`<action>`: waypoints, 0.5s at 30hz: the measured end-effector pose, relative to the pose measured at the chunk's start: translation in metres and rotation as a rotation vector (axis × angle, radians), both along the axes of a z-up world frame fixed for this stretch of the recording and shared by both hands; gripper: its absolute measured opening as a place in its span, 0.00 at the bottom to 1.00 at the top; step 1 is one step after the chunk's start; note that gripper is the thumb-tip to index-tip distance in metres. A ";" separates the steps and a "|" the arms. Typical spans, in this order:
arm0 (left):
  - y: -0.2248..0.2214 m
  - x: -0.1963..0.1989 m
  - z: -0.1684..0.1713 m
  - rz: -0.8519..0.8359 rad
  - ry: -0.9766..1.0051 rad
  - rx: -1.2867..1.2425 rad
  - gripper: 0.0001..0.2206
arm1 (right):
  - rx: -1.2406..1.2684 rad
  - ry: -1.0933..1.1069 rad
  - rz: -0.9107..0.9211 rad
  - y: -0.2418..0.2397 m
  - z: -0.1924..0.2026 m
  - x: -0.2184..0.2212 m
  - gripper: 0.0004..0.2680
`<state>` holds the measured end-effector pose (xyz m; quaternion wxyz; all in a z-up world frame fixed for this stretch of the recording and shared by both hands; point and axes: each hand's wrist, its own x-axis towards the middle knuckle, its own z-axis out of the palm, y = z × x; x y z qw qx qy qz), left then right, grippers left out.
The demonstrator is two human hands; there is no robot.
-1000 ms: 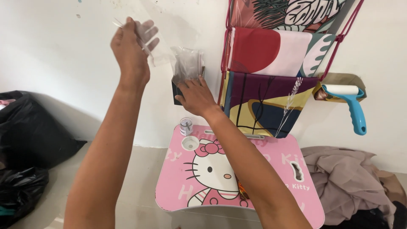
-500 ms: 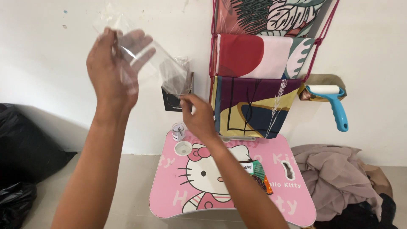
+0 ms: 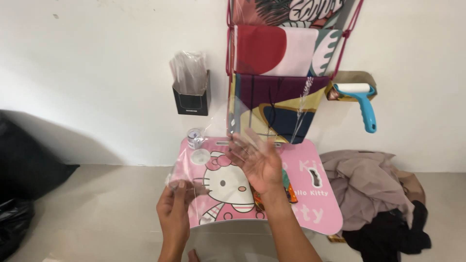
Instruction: Cleaning a scarf with a lint roller, folding it, and placing it into a plastic bag for packaging.
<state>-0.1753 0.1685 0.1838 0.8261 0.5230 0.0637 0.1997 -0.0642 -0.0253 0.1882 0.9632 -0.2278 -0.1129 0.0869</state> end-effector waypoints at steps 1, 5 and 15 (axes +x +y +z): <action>-0.004 -0.005 -0.007 0.027 0.054 -0.007 0.12 | -0.088 -0.029 -0.063 -0.006 -0.004 -0.003 0.22; -0.012 -0.003 -0.099 0.096 0.179 -0.351 0.09 | -0.339 0.163 -0.264 -0.007 -0.026 0.009 0.09; -0.055 -0.020 -0.115 -0.088 0.614 -0.636 0.24 | -1.151 0.205 -0.156 0.013 -0.086 0.103 0.05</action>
